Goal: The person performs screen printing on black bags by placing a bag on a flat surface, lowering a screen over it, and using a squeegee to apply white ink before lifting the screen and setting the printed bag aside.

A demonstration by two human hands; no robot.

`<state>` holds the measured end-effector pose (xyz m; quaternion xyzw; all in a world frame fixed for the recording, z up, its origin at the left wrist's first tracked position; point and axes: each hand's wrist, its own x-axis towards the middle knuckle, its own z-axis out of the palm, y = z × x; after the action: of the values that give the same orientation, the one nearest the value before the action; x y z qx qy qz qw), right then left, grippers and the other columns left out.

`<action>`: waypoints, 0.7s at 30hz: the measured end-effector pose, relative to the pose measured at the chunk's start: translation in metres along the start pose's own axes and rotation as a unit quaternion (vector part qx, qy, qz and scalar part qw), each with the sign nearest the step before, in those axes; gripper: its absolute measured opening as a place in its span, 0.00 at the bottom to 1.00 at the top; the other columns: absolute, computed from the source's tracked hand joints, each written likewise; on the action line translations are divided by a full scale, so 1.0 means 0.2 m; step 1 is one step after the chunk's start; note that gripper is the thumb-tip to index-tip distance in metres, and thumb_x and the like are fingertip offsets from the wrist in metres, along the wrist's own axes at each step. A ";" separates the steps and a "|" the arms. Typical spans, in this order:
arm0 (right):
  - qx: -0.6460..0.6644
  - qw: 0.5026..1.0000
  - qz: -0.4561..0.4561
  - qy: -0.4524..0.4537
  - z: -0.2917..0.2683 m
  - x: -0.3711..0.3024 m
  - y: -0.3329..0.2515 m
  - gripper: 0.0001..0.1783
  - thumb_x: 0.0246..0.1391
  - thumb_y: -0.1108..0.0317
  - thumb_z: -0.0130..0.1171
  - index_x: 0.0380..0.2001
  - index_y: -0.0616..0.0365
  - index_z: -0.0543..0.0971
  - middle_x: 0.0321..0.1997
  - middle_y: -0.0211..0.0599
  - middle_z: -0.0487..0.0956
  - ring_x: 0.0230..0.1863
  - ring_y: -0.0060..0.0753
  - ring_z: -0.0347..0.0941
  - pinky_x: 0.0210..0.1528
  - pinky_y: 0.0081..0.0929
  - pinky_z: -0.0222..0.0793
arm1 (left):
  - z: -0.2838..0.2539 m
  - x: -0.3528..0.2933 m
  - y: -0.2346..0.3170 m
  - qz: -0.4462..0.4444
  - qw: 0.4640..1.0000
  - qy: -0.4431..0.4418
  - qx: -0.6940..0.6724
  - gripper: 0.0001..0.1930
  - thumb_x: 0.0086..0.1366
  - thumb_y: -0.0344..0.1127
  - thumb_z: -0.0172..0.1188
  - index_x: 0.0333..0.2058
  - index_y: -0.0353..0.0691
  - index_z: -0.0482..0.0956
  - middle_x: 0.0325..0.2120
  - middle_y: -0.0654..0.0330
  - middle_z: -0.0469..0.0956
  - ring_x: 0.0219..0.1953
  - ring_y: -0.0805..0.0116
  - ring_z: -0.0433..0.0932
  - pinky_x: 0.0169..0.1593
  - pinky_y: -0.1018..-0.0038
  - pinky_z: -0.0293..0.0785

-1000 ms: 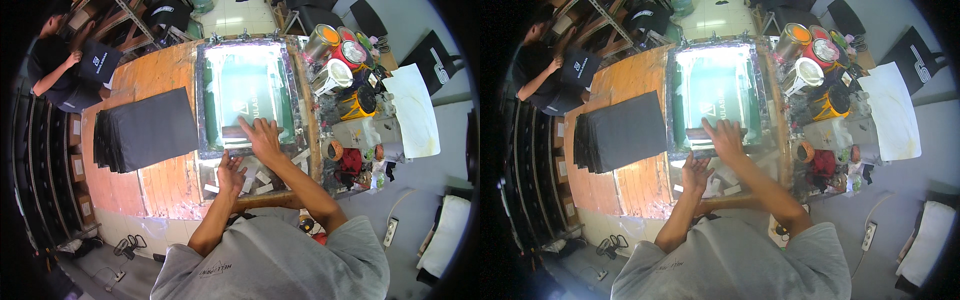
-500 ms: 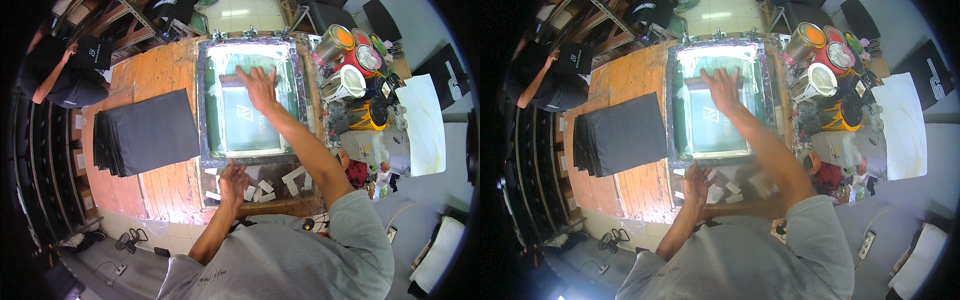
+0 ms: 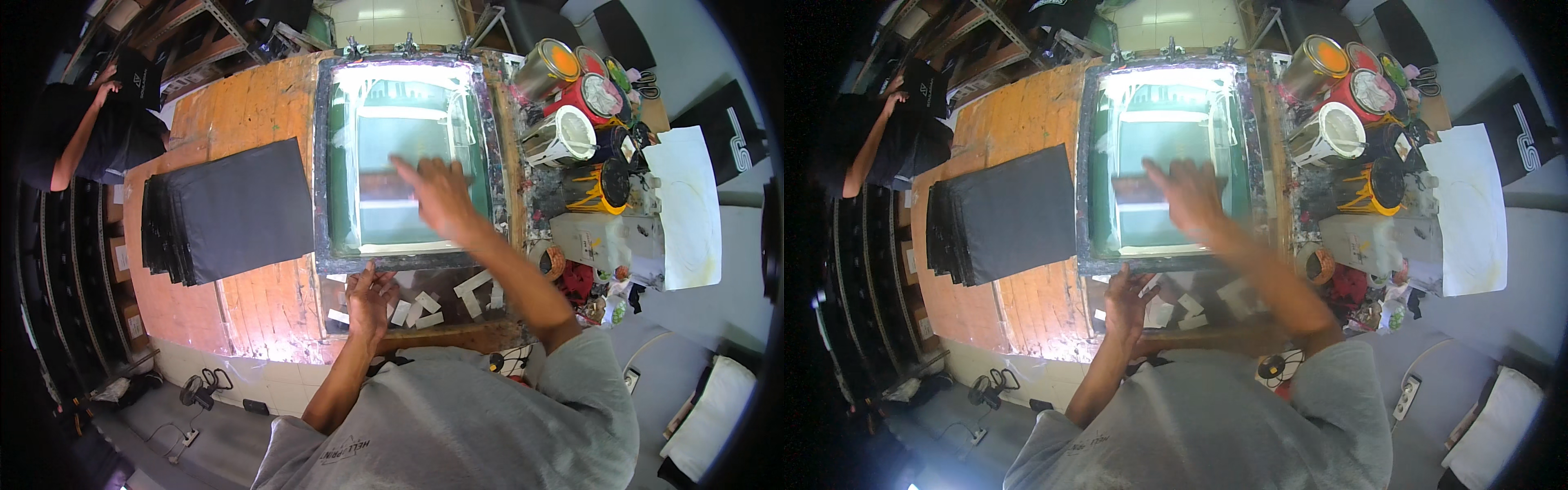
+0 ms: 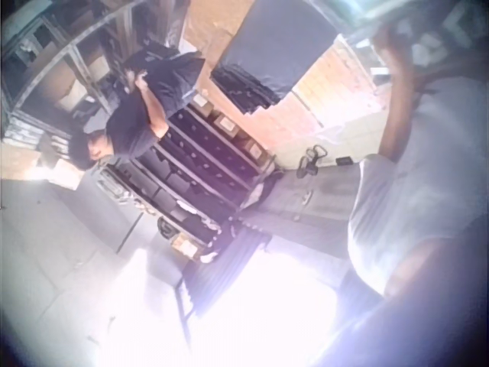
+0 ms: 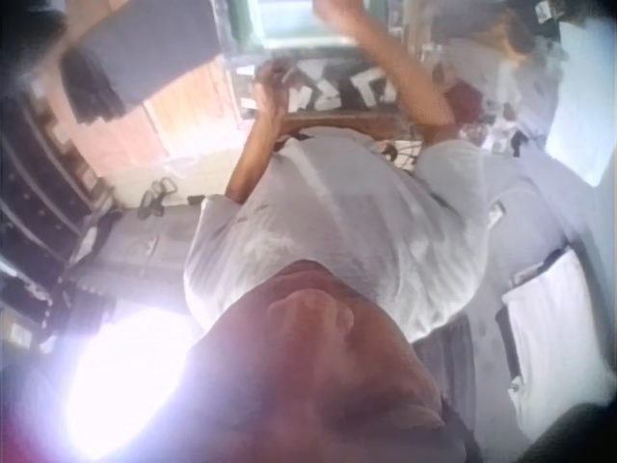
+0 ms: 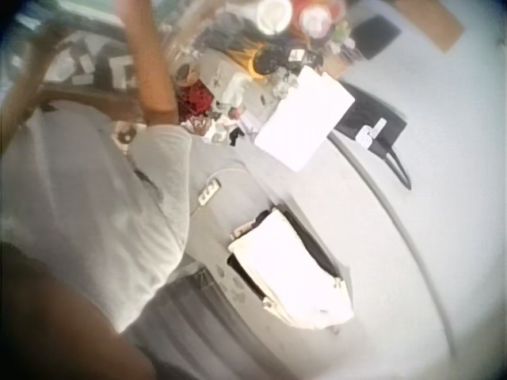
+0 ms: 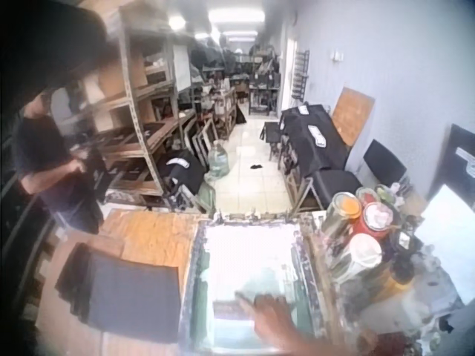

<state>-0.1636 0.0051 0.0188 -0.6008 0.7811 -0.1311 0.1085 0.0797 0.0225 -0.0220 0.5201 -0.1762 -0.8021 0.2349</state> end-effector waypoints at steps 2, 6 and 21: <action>-0.008 0.998 -0.030 0.062 -0.05 -0.21 -0.15 0.44 0.51 0.80 0.62 0.72 0.42 0.66 0.41 0.40 0.74 0.46 0.44 0.71 0.51 0.48 0.59 | 0.01 -0.03 0.04 0.018 1.000 -0.018 -0.004 0.20 0.69 0.51 0.65 0.45 0.43 0.70 0.42 0.56 0.75 0.54 0.51 0.76 0.61 0.43 0.67; -0.071 0.986 -0.037 0.148 -0.16 -0.40 -0.34 0.37 0.58 0.70 0.62 0.72 0.46 0.68 0.36 0.35 0.69 0.40 0.40 0.66 0.48 0.46 0.57 | 0.09 -0.13 0.18 0.053 0.996 -0.068 -0.019 0.15 0.71 0.47 0.62 0.43 0.41 0.74 0.41 0.57 0.79 0.51 0.51 0.79 0.62 0.46 0.69; -0.106 0.972 0.162 0.131 -1.31 0.27 -0.65 0.22 0.62 0.54 0.54 0.39 0.64 0.84 0.27 0.46 0.84 0.28 0.39 0.81 0.39 0.42 0.76 | 0.24 0.62 0.67 0.382 0.801 0.200 0.417 0.17 0.70 0.46 0.60 0.41 0.35 0.81 0.45 0.53 0.80 0.51 0.51 0.78 0.55 0.49 0.69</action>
<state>-0.1451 -0.0588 0.3089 -0.4521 0.8848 -0.1060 -0.0391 0.0177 -0.1570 -0.0255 0.6070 -0.6268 -0.3754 0.3126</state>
